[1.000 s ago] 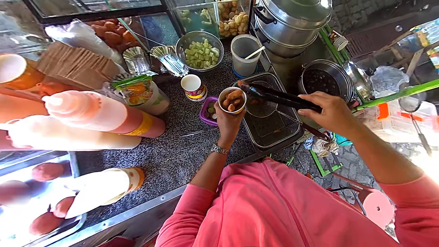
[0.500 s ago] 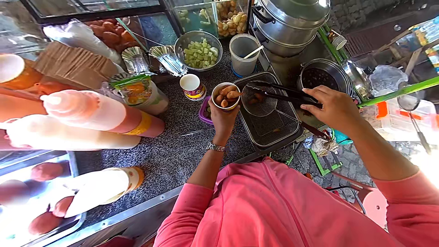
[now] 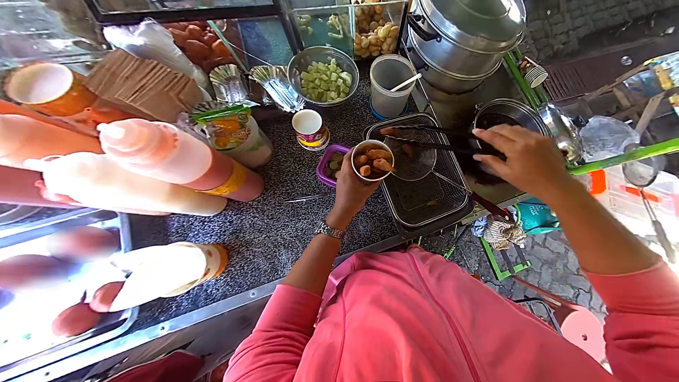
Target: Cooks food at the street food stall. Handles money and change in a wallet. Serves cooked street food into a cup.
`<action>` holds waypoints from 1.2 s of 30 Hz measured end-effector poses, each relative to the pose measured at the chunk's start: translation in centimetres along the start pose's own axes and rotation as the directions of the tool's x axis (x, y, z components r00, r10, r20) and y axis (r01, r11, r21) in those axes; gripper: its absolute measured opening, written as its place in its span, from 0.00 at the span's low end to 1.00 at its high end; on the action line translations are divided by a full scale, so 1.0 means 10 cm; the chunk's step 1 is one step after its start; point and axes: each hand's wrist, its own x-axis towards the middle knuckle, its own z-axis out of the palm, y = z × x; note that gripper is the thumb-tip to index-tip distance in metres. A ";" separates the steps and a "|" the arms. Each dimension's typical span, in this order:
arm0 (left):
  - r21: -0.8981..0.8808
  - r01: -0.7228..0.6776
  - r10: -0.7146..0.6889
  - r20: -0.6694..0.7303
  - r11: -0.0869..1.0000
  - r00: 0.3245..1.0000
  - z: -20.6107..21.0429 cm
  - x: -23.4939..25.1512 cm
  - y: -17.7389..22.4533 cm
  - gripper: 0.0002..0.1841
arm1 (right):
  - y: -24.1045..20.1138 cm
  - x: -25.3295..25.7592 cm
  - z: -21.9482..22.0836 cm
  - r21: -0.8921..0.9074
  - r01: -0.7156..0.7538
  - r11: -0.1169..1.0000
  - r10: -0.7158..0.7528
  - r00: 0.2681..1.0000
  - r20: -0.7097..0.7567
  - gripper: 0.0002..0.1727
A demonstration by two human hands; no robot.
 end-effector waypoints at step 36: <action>-0.048 0.176 -0.183 -0.254 0.983 0.950 0.22 0.01 0.18 0.51 | -0.17 -0.33 0.39 0.310 -0.245 0.919 0.267 0.963 -0.029 0.26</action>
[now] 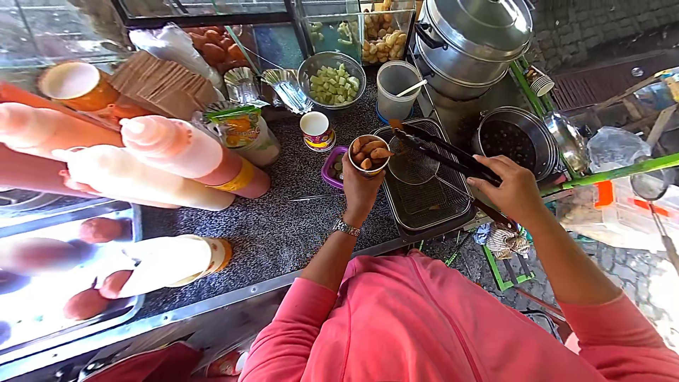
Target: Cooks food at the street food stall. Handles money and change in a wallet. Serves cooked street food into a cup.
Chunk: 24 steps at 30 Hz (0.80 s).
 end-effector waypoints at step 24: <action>-0.047 0.011 -0.018 -0.142 0.999 0.990 -1.33 -0.45 -0.10 0.52 | -0.10 -0.45 0.86 -0.221 -0.387 0.895 0.436 0.862 0.257 0.61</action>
